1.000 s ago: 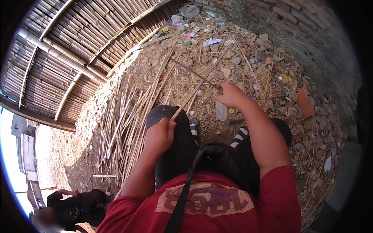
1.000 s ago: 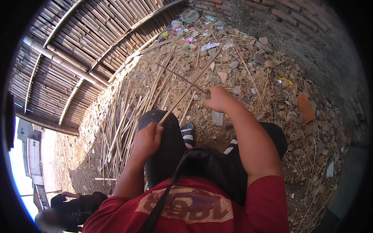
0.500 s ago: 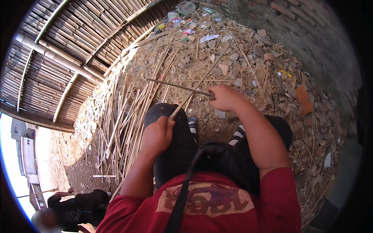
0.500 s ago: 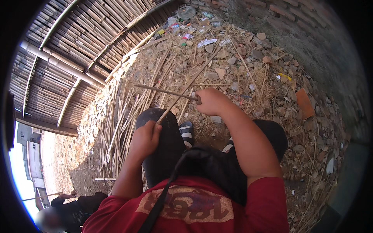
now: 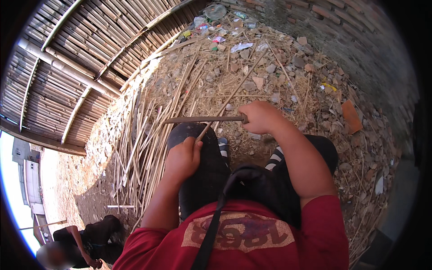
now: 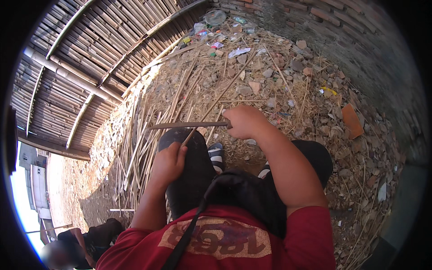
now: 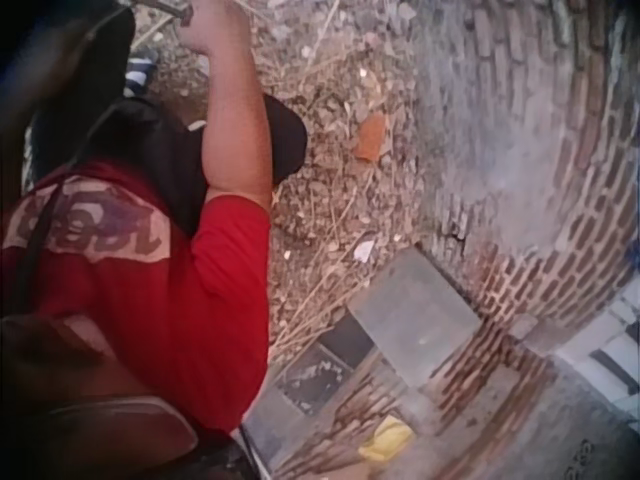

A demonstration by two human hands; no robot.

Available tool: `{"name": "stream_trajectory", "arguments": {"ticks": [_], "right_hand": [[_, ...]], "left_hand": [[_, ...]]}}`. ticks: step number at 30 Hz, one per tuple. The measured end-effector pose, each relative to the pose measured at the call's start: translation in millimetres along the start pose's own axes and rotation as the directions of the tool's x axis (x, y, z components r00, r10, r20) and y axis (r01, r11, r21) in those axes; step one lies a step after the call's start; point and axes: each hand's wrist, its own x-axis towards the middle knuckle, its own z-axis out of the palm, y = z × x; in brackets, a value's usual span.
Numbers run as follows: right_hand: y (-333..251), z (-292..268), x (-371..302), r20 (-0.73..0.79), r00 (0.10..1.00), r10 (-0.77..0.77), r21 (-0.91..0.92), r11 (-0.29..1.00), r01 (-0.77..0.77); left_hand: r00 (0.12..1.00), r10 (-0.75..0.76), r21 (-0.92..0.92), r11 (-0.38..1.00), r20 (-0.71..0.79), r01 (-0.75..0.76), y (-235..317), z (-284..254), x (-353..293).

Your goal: The person peels layers from a thin bamboo strip using a machete while holding the strip against their knee.

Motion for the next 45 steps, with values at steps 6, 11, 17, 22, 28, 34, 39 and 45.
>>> {"name": "stream_trajectory", "arguments": {"ticks": [6,11,17,22,28,34,39,45], "right_hand": [[61.5,-8.1,4.8,-0.080,0.907,0.413,0.575,0.762,-0.297],[58.6,21.1,4.5,-0.237,0.948,0.213,0.322,0.938,-0.131],[11.3,-15.1,-0.3,0.007,0.997,0.072,0.140,0.988,-0.072],[49.3,9.5,2.8,-0.364,0.913,0.184,0.321,0.945,-0.063],[14.4,1.5,-2.1,-0.162,0.986,-0.026,0.094,0.995,0.041],[35.9,-6.7,-5.1,-0.440,0.882,0.169,0.361,0.933,0.002],[-1.0,-9.1,-7.5,-0.134,0.990,-0.029,0.044,0.998,0.036],[55.6,21.6,9.9,-0.320,0.921,0.222,0.360,0.928,-0.099]], "left_hand": [[0.998,0.063,-0.129,0.989,-0.025,-0.066,-11.8,-1.7,1.1],[0.999,0.038,-0.078,0.996,-0.013,-0.039,-6.8,2.1,8.3],[0.999,0.051,-0.098,0.994,-0.002,-0.051,-10.9,-3.6,2.7],[0.996,0.088,-0.139,0.986,0.002,-0.087,-10.5,-4.3,7.4],[0.983,0.126,-0.177,0.979,0.132,-0.102,-9.5,-12.6,4.2],[0.908,0.119,-0.590,0.792,0.401,0.157,-17.3,-9.1,6.9],[0.856,0.135,-0.669,0.688,0.499,0.281,-19.0,-12.3,12.3],[0.844,0.090,-0.644,0.691,0.529,0.330,-17.1,-7.0,19.9]]}}
